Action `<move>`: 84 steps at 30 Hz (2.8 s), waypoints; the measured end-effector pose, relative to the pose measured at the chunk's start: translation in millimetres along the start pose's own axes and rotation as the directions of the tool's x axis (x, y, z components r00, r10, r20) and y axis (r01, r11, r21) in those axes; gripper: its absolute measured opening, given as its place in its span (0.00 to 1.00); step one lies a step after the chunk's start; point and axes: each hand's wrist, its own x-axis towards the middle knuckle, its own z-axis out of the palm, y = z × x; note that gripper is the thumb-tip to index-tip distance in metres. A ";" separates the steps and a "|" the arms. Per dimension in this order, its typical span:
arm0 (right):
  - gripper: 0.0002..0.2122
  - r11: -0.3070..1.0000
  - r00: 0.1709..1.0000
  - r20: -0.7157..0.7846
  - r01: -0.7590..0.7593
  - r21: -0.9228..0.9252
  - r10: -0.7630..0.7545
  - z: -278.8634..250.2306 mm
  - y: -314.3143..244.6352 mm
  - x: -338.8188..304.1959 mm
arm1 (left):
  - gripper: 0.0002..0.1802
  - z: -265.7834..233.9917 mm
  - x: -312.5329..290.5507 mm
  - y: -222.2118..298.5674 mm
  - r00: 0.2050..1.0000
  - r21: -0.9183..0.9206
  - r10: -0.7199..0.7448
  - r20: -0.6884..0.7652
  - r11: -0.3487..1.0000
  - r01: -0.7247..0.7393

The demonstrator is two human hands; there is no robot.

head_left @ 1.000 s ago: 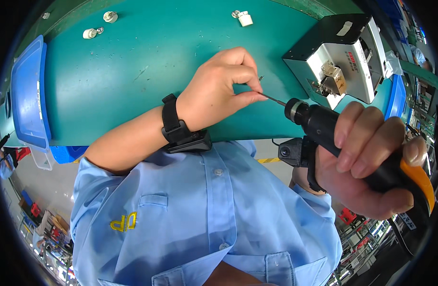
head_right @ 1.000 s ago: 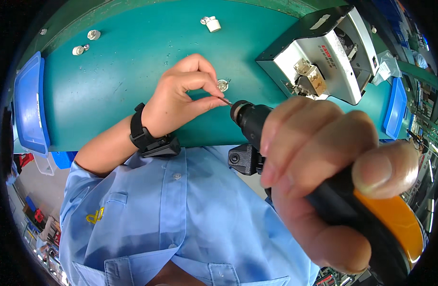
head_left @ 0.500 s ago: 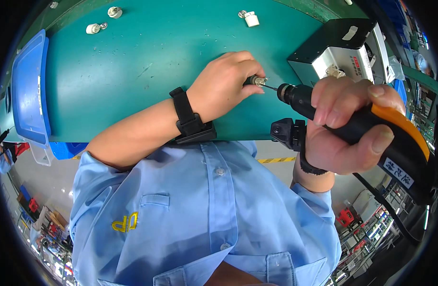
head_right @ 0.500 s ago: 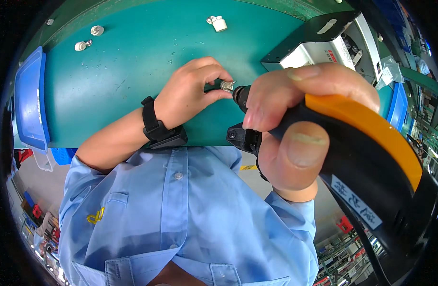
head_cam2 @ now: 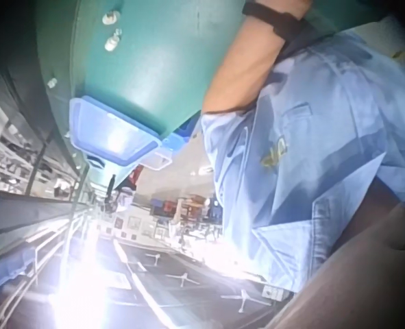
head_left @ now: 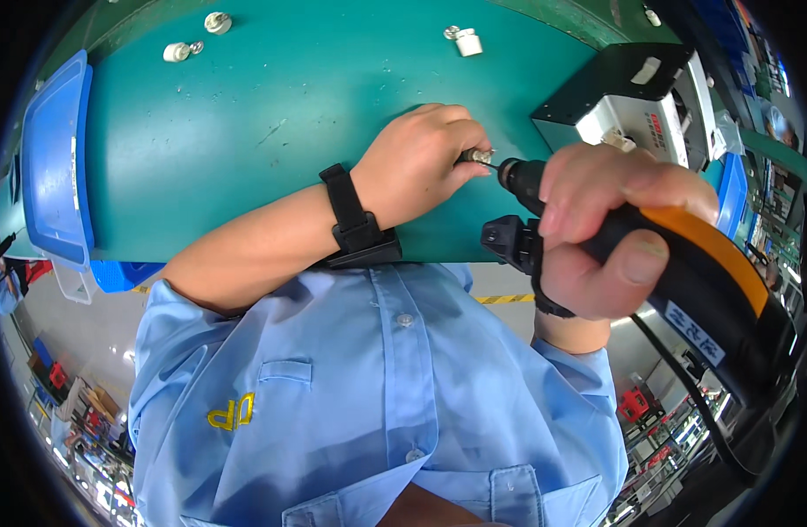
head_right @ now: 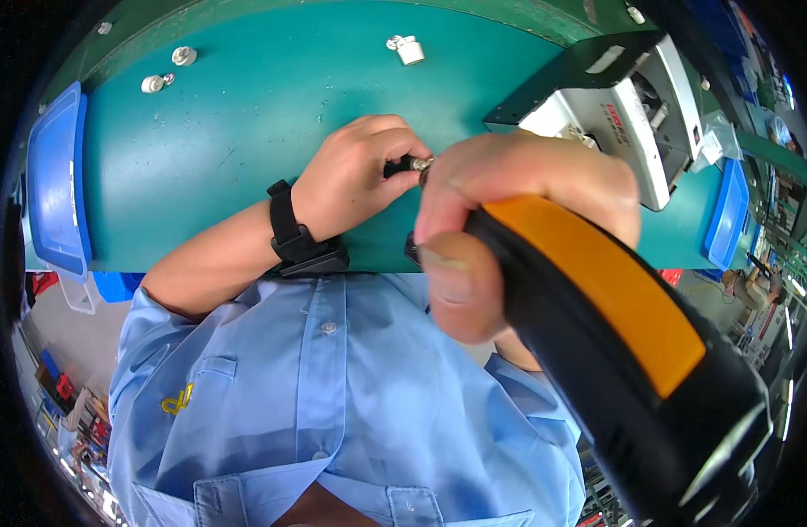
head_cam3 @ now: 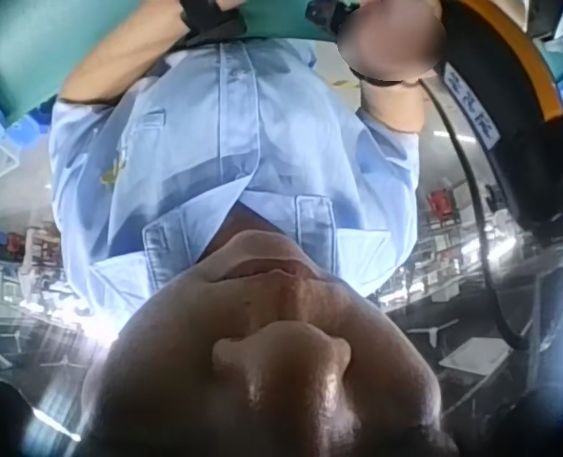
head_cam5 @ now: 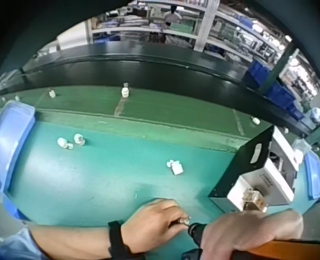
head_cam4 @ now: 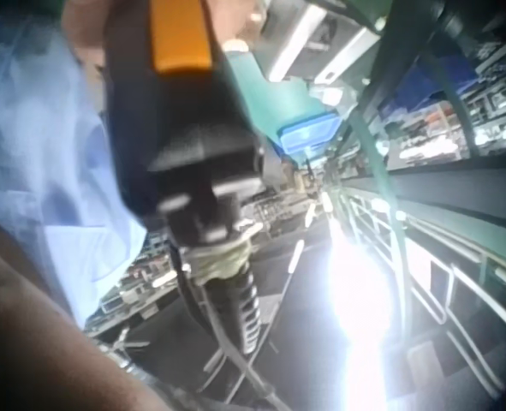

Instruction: Using an electric screwdriver to fasten screws into small electronic components on an assembly line.

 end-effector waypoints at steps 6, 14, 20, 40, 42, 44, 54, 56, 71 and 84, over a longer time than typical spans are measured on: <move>0.23 0.893 0.976 -0.178 0.192 0.407 -0.128 -31.5 -12.2 -4.0 | 0.08 2.1 3.4 1.3 0.999 0.057 0.032 0.008 0.998 -0.032; 0.20 0.964 0.867 -0.453 0.261 0.059 -0.207 -108.4 -32.2 -17.0 | 0.07 -4.9 0.6 9.3 0.984 0.153 0.145 0.107 0.975 -0.160; 0.20 0.972 0.899 -0.415 0.206 0.113 -0.142 -98.7 -7.2 -14.0 | 0.07 -3.7 -0.1 6.6 0.981 0.164 0.175 0.088 0.968 -0.187; 0.15 0.896 0.998 0.067 -0.032 0.443 0.002 -134.2 4.4 40.2 | 0.07 -6.8 2.0 11.2 0.991 0.094 0.098 0.089 0.990 -0.106; 0.15 0.886 0.982 -0.110 -0.085 0.456 0.151 -118.3 13.1 38.7 | 0.06 -5.8 1.0 6.4 0.994 0.094 0.081 0.079 0.992 -0.088; 0.15 0.842 0.788 -0.431 -0.194 0.503 0.439 -93.2 23.0 32.7 | 0.06 -5.7 -3.4 1.4 0.997 0.087 0.042 0.069 0.995 -0.048; 0.20 0.951 0.986 -0.166 0.029 0.307 0.024 -26.6 -1.3 0.3 | 0.05 1.1 -3.1 -9.6 0.999 -0.078 0.039 0.013 0.996 -0.038; 0.20 0.973 0.983 -0.170 -0.035 0.228 0.075 -20.9 0.5 0.3 | 0.05 1.6 -4.7 -10.2 0.999 -0.092 0.040 0.014 0.995 -0.039; 0.20 0.999 0.991 -0.128 -0.046 0.020 0.048 4.1 3.6 3.7 | 0.08 0.0 -5.0 -4.6 0.995 -0.033 0.103 -0.001 0.994 -0.103; 0.20 0.888 0.848 -0.423 0.424 0.178 -0.320 -81.6 -34.3 -6.6 | 0.17 -122.0 180.8 -63.6 0.955 0.262 -0.084 -0.283 0.951 0.161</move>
